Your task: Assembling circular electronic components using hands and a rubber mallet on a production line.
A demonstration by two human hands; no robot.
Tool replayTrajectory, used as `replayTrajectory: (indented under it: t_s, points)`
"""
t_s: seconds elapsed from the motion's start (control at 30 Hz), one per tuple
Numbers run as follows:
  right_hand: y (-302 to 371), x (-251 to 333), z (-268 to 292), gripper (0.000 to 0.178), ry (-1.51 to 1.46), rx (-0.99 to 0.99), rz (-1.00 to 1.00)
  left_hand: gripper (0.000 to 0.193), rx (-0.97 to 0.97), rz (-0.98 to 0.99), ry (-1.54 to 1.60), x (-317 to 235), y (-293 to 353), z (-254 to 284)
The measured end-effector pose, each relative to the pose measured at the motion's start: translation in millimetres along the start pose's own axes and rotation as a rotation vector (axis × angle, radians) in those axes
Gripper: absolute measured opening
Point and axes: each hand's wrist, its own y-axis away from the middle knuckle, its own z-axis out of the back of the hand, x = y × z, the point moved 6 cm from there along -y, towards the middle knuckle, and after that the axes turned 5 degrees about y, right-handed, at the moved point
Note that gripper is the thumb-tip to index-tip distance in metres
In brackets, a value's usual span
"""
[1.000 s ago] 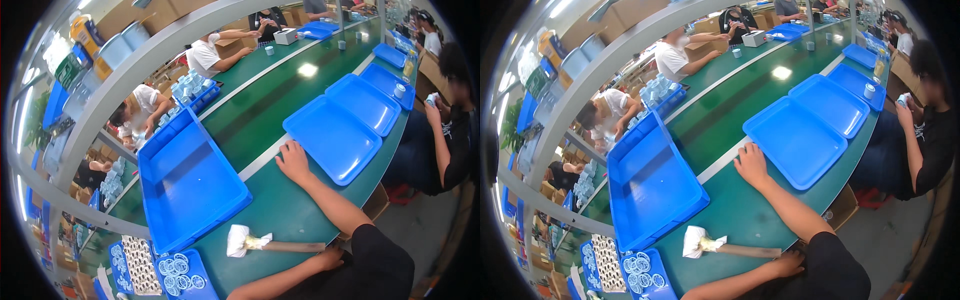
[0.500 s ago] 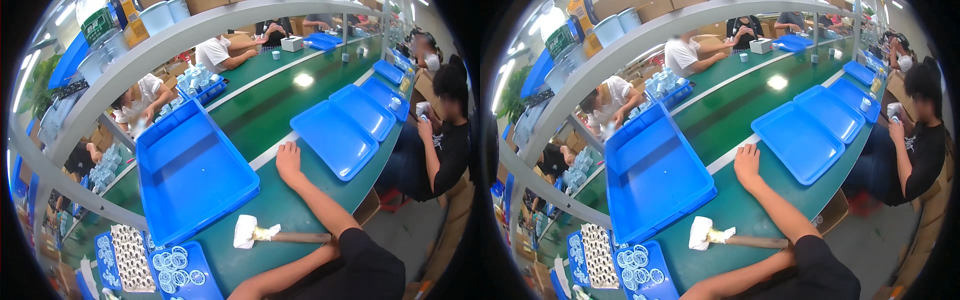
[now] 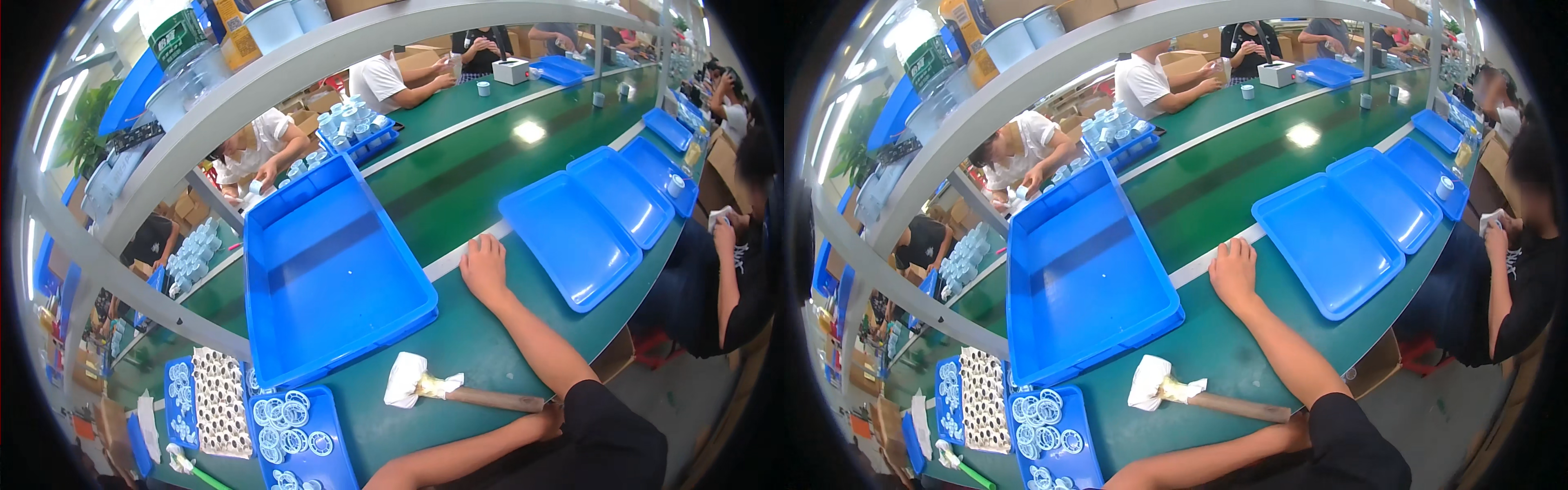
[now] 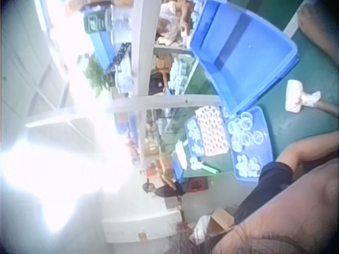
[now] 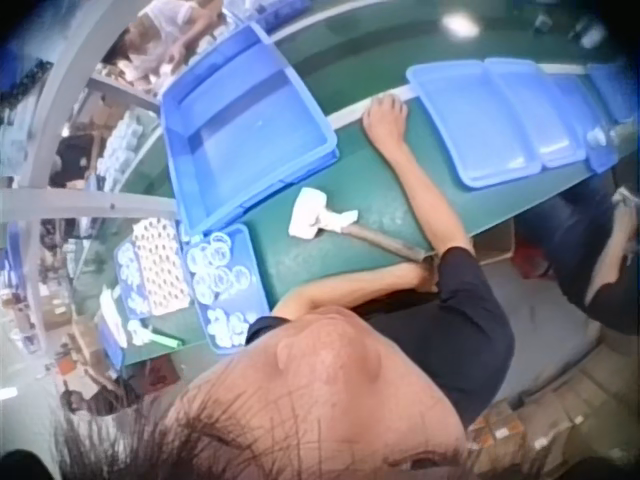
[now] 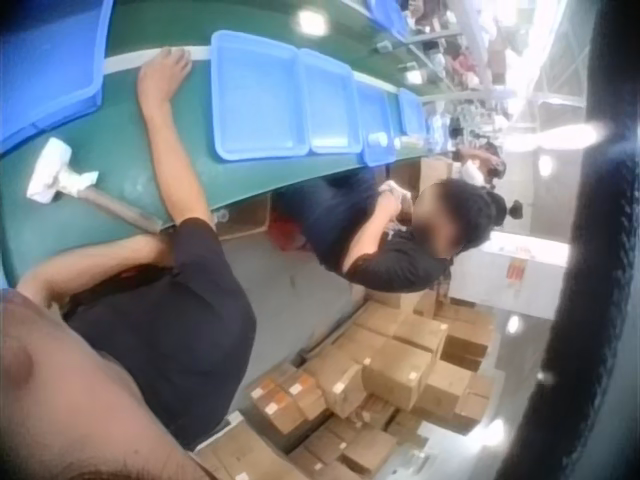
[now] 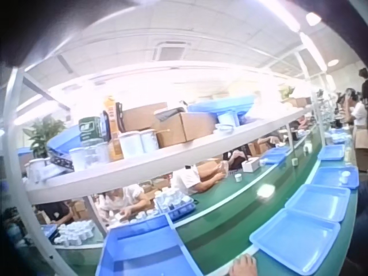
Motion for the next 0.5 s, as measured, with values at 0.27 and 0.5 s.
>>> replayTrajectory:
  t_s: [0.27,0.5]
  points:
    - [-1.6,-2.8,3.2,0.037,-0.011,-0.007,0.003,0.072,0.026,0.054,-0.068,-16.5,19.0,27.9]
    - [-1.5,-0.4,-1.8,0.035,-0.027,-0.013,0.017,0.073,-0.089,-0.124,-0.043,-22.2,28.7,43.4]
